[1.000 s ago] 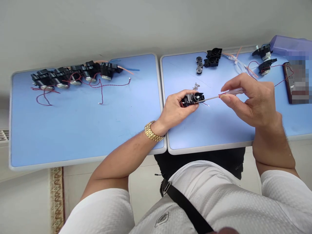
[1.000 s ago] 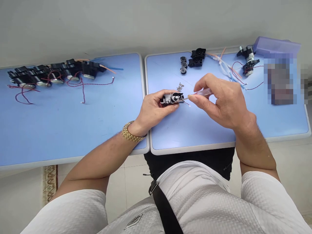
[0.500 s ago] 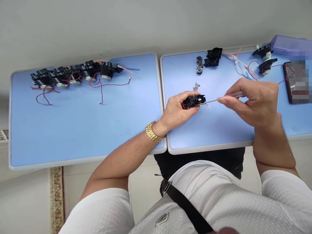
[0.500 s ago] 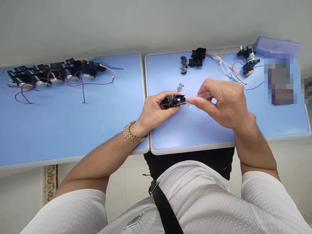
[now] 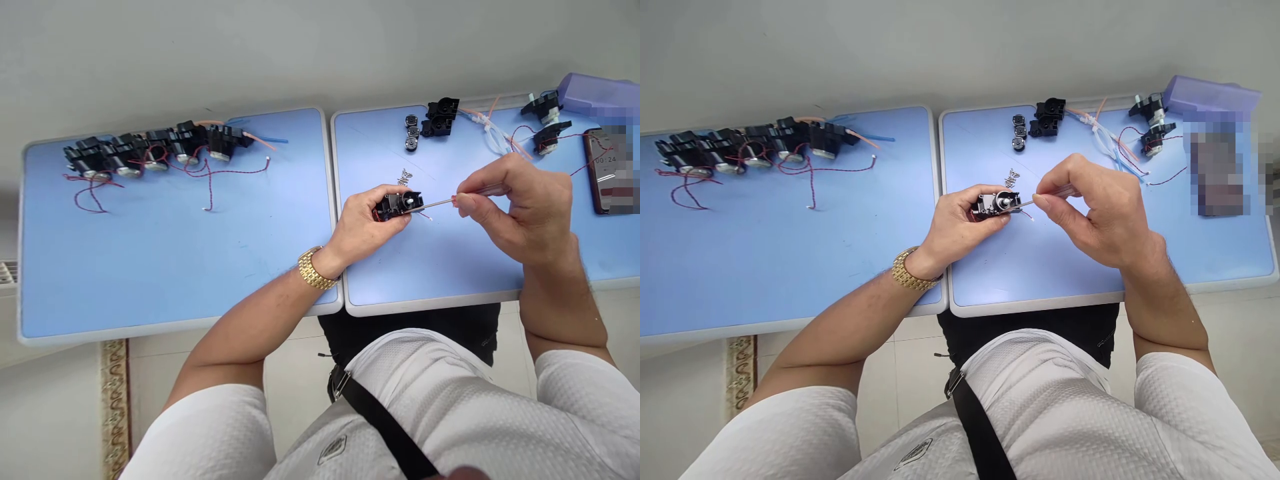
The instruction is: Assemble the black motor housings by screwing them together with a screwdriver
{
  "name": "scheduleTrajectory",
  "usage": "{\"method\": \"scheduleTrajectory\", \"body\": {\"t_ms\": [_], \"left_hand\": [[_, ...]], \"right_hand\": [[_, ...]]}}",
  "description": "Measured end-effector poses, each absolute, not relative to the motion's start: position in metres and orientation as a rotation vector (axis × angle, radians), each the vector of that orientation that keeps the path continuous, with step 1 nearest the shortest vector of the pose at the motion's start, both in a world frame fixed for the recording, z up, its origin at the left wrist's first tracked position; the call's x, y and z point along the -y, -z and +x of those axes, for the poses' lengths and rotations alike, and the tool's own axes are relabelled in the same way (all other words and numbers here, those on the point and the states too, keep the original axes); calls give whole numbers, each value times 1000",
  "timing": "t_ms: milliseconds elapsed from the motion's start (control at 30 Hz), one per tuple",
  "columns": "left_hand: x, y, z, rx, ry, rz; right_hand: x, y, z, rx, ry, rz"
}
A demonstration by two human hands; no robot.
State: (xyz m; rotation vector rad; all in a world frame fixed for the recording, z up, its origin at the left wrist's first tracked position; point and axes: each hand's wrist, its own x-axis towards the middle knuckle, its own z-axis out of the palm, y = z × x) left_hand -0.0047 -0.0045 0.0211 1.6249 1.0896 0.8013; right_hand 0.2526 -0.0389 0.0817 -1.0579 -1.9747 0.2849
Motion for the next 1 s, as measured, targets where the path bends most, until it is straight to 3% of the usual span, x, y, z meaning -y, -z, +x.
{"method": "scheduleTrajectory", "body": {"t_ms": [267, 533, 833, 1000], "left_hand": [[6, -20, -4, -1047, -786, 1627], [3, -19, -5, -1064, -779, 1590], [4, -18, -5, -1037, -763, 1560], [1, -19, -8, -1003, -752, 1447]], "right_hand": [[33, -74, 256, 1990, -102, -1178], [40, -83, 254, 2022, -327, -1130], [35, -78, 254, 1985, -111, -1138], [40, -84, 250, 1795, -167, -1045]]}}
